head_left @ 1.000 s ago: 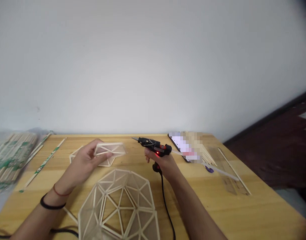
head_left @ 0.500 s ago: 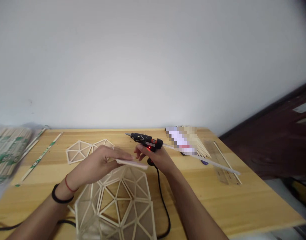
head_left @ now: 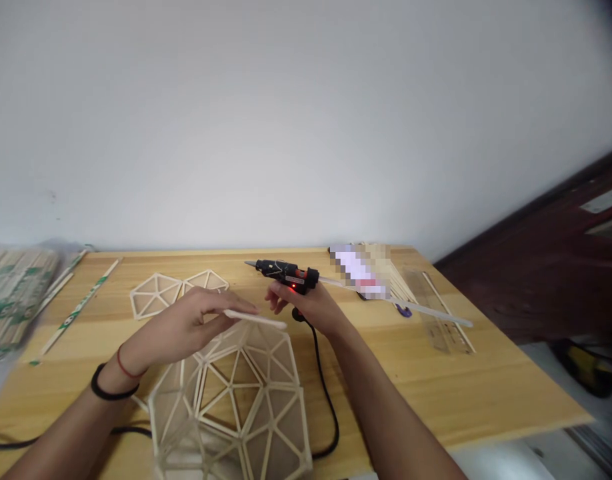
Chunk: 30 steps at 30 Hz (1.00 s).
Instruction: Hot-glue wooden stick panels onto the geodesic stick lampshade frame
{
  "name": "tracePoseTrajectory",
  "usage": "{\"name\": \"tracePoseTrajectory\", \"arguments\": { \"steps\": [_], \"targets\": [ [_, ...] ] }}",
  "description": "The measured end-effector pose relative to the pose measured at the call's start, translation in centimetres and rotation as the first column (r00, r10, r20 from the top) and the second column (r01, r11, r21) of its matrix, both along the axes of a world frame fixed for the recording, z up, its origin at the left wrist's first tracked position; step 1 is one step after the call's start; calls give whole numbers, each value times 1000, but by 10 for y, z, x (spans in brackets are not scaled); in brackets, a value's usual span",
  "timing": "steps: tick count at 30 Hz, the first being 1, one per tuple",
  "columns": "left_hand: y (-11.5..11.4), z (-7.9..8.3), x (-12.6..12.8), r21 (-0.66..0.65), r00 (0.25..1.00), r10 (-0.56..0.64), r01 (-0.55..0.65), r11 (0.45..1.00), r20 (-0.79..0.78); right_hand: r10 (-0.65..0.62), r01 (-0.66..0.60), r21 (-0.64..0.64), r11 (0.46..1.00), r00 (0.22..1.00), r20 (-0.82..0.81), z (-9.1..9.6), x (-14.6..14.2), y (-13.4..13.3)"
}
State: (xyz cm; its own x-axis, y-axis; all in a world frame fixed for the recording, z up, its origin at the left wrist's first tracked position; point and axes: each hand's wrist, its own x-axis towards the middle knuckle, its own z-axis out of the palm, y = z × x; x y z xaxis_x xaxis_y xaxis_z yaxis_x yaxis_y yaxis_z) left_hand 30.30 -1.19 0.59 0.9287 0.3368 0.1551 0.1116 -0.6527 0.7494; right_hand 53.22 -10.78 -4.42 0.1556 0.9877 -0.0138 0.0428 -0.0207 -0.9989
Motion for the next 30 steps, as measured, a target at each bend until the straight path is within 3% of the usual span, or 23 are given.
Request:
{"name": "tracePoseTrajectory", "arguments": {
  "steps": [22, 30],
  "targets": [
    [-4, -13, 1, -23, 996, -35, 33, 999, -82, -8, 12, -38, 999, 995, 101, 1, -1, -1],
    [14, -11, -14, 60, 983, 168, -164, 985, -69, -28, 31, -29, 999, 995, 95, 0, -1, -1]
  ]
}}
